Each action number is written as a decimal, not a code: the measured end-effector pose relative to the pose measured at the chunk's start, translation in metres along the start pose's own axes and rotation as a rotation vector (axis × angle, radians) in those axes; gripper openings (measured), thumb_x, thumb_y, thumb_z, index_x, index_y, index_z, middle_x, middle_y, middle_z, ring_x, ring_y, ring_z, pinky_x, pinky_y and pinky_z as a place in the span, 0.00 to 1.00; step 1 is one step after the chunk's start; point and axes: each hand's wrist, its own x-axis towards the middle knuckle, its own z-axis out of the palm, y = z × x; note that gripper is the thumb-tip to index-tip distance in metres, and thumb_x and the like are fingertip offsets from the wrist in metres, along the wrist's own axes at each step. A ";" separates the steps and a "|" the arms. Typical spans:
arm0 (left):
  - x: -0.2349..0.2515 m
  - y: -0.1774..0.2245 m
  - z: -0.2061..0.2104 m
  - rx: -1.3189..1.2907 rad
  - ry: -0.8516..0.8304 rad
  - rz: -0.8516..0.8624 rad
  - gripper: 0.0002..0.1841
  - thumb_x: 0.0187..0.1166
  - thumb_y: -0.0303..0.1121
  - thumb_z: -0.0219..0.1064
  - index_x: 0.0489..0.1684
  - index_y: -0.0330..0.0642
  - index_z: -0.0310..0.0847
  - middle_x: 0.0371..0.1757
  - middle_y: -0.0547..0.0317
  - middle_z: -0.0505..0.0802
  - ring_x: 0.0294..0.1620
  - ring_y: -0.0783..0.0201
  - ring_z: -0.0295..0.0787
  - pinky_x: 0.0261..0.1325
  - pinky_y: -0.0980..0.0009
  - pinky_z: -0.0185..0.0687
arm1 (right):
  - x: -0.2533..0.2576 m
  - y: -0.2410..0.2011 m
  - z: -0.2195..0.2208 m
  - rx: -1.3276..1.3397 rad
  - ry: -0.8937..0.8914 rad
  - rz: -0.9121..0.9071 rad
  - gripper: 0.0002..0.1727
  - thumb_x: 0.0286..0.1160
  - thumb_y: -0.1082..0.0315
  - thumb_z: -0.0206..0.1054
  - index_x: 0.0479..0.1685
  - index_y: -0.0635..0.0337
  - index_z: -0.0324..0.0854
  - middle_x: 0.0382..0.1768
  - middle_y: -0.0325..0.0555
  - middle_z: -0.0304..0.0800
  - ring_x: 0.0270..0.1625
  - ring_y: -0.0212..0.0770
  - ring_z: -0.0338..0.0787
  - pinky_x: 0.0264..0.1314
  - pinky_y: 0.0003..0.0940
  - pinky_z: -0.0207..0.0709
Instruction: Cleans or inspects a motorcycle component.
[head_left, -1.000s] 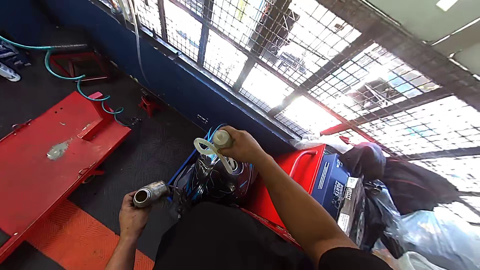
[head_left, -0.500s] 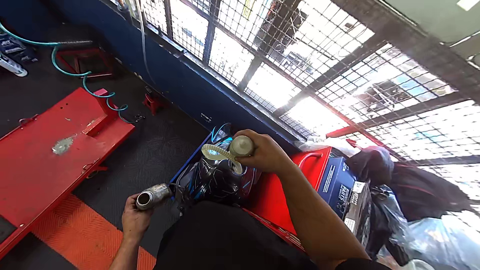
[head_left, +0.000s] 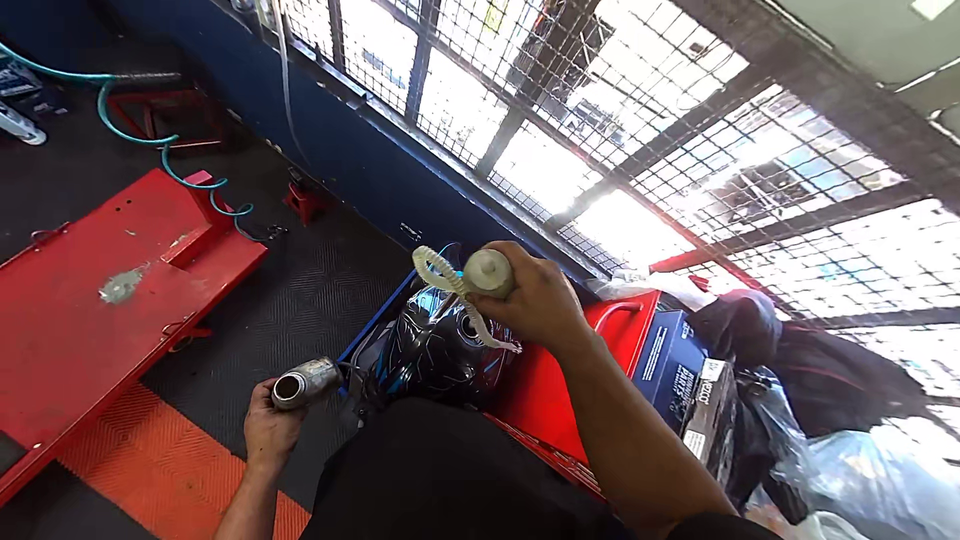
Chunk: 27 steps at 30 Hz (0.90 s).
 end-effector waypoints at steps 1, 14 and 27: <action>0.000 -0.002 -0.001 0.002 -0.002 -0.001 0.35 0.42 0.17 0.82 0.59 0.40 0.79 0.49 0.51 0.93 0.48 0.59 0.93 0.51 0.53 0.91 | -0.004 0.003 -0.002 0.011 0.039 0.013 0.33 0.59 0.46 0.81 0.68 0.44 0.81 0.46 0.39 0.95 0.45 0.42 0.95 0.43 0.55 0.88; 0.002 -0.013 -0.004 0.066 -0.036 0.002 0.37 0.42 0.18 0.83 0.61 0.39 0.78 0.50 0.50 0.93 0.50 0.57 0.93 0.53 0.51 0.90 | -0.003 0.035 -0.001 0.302 -0.106 0.086 0.39 0.56 0.55 0.87 0.73 0.51 0.78 0.51 0.43 0.95 0.52 0.37 0.95 0.59 0.48 0.90; 0.016 -0.020 0.000 0.023 -0.162 0.037 0.39 0.41 0.19 0.82 0.65 0.34 0.75 0.54 0.48 0.92 0.53 0.60 0.92 0.54 0.56 0.93 | -0.021 0.031 0.098 -0.352 -0.349 0.241 0.17 0.76 0.64 0.62 0.63 0.46 0.85 0.50 0.47 0.92 0.43 0.54 0.94 0.36 0.60 0.85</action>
